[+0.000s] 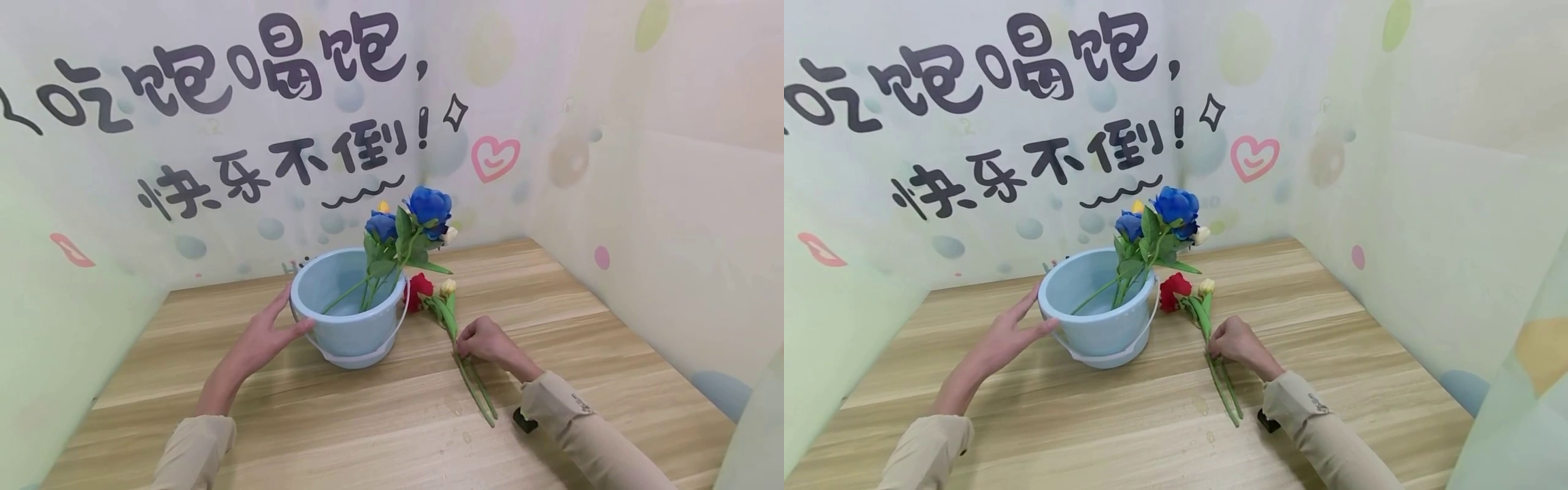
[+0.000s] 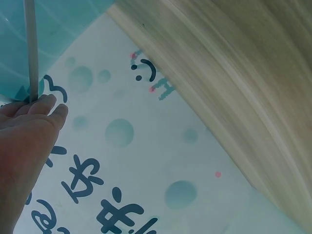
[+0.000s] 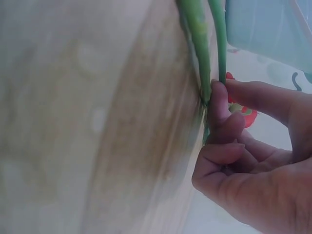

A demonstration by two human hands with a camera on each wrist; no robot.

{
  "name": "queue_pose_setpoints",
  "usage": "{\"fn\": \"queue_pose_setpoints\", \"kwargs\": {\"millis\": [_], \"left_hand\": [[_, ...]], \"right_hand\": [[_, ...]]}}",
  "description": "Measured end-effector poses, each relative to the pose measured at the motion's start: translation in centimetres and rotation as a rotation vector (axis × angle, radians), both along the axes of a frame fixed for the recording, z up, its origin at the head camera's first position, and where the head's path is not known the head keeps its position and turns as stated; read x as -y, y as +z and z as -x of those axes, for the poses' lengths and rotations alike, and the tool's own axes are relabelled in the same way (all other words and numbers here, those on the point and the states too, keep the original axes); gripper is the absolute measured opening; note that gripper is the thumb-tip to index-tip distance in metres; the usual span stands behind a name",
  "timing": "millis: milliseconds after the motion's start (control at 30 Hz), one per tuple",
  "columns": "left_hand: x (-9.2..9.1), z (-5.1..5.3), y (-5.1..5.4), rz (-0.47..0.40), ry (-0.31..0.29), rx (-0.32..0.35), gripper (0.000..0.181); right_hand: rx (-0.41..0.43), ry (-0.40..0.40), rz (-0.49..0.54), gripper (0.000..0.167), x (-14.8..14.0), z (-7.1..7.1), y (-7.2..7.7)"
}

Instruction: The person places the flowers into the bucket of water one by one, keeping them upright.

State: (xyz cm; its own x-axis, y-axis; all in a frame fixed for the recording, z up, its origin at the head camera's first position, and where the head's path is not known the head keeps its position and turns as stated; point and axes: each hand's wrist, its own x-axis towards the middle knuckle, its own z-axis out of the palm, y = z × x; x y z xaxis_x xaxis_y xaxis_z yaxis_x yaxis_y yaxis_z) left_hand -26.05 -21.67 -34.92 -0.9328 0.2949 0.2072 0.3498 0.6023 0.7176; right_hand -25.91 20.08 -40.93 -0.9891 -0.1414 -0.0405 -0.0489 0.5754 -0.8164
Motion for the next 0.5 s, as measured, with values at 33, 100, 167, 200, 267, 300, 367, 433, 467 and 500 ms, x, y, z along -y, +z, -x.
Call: {"fn": "queue_pose_setpoints", "kwargs": {"millis": [33,100,167,200,267,300,367,433,467,500], "left_hand": [[0.01,0.0,0.0,0.003,0.001,0.001,0.089],[0.01,-0.02,-0.01,0.008,0.003,0.002,0.089],[0.01,-0.03,-0.01,0.011,0.004,0.004,0.089],[0.0,-0.03,-0.01,0.011,0.005,0.003,0.089],[0.0,-0.03,-0.01,0.01,0.008,0.005,0.089],[0.0,-0.03,-0.02,0.009,0.009,0.005,0.089],[0.0,-0.02,-0.03,0.008,0.011,0.006,0.089],[0.01,-0.01,-0.06,0.005,0.011,0.006,0.089],[0.02,0.0,-0.07,0.005,0.011,0.004,0.089],[0.02,0.01,-0.09,0.004,0.01,0.002,0.089]], "right_hand": [[0.0,-0.002,0.0,0.007,0.01,0.0,-0.03],[0.001,-0.003,0.0,0.008,0.0,0.0,-0.09],[-0.003,-0.002,0.003,0.008,0.01,0.01,-0.1],[0.0,-0.004,0.005,0.009,0.01,0.02,-0.11],[0.004,-0.009,0.009,0.01,0.0,0.07,-0.13],[0.005,-0.007,0.01,0.009,-0.02,0.09,-0.12],[0.01,-0.005,0.016,0.008,-0.05,0.14,-0.11],[0.021,-0.004,0.028,0.007,-0.11,0.19,-0.16],[0.025,-0.001,0.035,0.006,-0.16,0.22,-0.2],[0.029,0.005,0.043,0.006,-0.21,0.25,-0.23]]}}
